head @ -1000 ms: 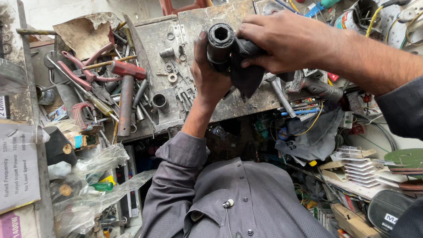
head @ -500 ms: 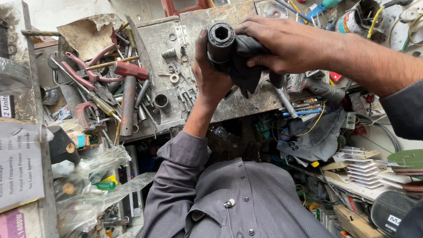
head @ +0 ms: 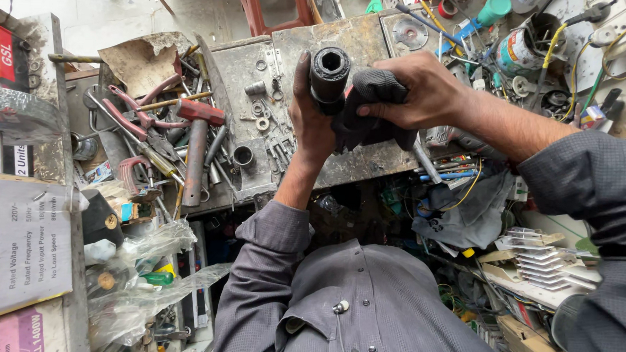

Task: The person holds a black cylindrical motor housing, wipes it with a cloth, and fits small components into its opening by hand. They then set it down, pick up a red circular power tool body, and handle small parts at the workbench while working on it.

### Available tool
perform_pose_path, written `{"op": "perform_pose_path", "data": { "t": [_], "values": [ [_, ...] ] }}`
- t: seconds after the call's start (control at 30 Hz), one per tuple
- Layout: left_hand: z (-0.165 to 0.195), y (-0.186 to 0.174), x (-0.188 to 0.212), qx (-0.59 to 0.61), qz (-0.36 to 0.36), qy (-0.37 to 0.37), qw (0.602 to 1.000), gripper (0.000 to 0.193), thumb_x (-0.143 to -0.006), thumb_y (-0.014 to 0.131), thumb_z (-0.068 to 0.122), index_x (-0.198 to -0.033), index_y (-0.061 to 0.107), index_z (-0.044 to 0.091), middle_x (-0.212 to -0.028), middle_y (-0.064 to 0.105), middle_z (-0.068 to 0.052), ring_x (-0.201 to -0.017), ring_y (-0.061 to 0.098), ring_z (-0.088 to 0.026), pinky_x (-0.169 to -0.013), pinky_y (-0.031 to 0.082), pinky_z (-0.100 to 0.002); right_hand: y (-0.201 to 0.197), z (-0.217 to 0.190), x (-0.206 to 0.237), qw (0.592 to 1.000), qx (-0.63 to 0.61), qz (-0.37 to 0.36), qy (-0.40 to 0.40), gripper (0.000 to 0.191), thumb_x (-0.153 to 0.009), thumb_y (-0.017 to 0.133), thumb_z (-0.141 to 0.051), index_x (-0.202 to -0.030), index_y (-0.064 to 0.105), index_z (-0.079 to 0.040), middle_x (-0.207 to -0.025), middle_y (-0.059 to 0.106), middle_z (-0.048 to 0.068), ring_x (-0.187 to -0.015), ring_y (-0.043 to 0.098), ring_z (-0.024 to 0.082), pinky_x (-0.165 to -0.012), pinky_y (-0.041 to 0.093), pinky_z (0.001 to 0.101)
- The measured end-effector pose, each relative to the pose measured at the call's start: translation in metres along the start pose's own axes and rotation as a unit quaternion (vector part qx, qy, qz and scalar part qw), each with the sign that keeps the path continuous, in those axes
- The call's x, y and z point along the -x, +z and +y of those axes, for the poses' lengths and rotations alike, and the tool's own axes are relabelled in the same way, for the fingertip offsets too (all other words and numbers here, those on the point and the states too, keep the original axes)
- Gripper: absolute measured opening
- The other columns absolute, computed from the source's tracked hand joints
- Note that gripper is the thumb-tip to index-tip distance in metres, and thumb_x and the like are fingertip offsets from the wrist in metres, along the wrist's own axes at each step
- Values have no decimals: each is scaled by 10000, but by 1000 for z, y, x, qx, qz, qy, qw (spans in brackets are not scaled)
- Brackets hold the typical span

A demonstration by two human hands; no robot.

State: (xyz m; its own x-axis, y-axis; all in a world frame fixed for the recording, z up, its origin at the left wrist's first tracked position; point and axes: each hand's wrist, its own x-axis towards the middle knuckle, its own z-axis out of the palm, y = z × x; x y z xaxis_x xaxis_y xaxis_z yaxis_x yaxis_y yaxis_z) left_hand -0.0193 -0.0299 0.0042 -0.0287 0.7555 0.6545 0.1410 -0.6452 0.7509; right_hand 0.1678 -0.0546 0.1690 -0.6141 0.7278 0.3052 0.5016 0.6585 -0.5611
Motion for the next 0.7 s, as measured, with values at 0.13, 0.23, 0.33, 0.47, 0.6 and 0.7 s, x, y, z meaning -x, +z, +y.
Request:
{"op": "perform_pose_path", "data": {
  "t": [0.13,0.23,0.33,0.47,0.6,0.7],
  "values": [
    [20,1,1,-36,2,30,999,1015,-852,926,193,-1613,256,163,-1385,637,-169,-1215,702,-295,-1016,579,-380,-15,-2,7,999,41,-28,5,283,-848,843,-228,-1060,730,-79,-868,710,105,-772,695,305,-678,534,371],
    [34,13,-4,-49,11,24,998,1128,-735,994,279,-1585,267,140,-1320,654,-147,-1194,712,-296,-1004,584,-382,-49,0,22,997,2,77,5,196,-1022,783,-188,-1129,691,-52,-931,701,101,-804,694,247,-732,552,331],
    [43,19,-11,-54,1,34,998,1216,-641,1022,335,-1571,267,121,-1347,625,-181,-1213,688,-328,-1048,574,-416,-75,5,42,989,40,139,18,127,-1134,737,-153,-1151,687,-37,-954,704,117,-830,701,227,-772,557,337],
    [49,21,-19,-37,1,16,999,1162,-695,1000,318,-1592,287,128,-1364,646,-167,-1203,706,-306,-1043,591,-402,-72,26,66,971,193,94,101,303,-986,789,-288,-1159,715,-51,-880,691,154,-755,679,296,-704,531,414],
    [49,10,-25,-51,5,16,999,1142,-712,1002,359,-1576,297,115,-1330,654,-161,-1194,721,-287,-1025,619,-405,-16,48,77,931,271,-25,242,448,-970,709,-491,-1154,645,-88,-1045,706,139,-953,695,345,-817,551,464],
    [46,-2,-28,-24,-1,17,1000,1133,-715,1005,410,-1550,299,114,-1296,657,-148,-1151,729,-267,-985,633,-393,15,48,70,925,335,-38,174,713,-806,733,-579,-1298,568,-90,-1224,645,151,-1103,657,341,-857,513,511]
  ]
}}
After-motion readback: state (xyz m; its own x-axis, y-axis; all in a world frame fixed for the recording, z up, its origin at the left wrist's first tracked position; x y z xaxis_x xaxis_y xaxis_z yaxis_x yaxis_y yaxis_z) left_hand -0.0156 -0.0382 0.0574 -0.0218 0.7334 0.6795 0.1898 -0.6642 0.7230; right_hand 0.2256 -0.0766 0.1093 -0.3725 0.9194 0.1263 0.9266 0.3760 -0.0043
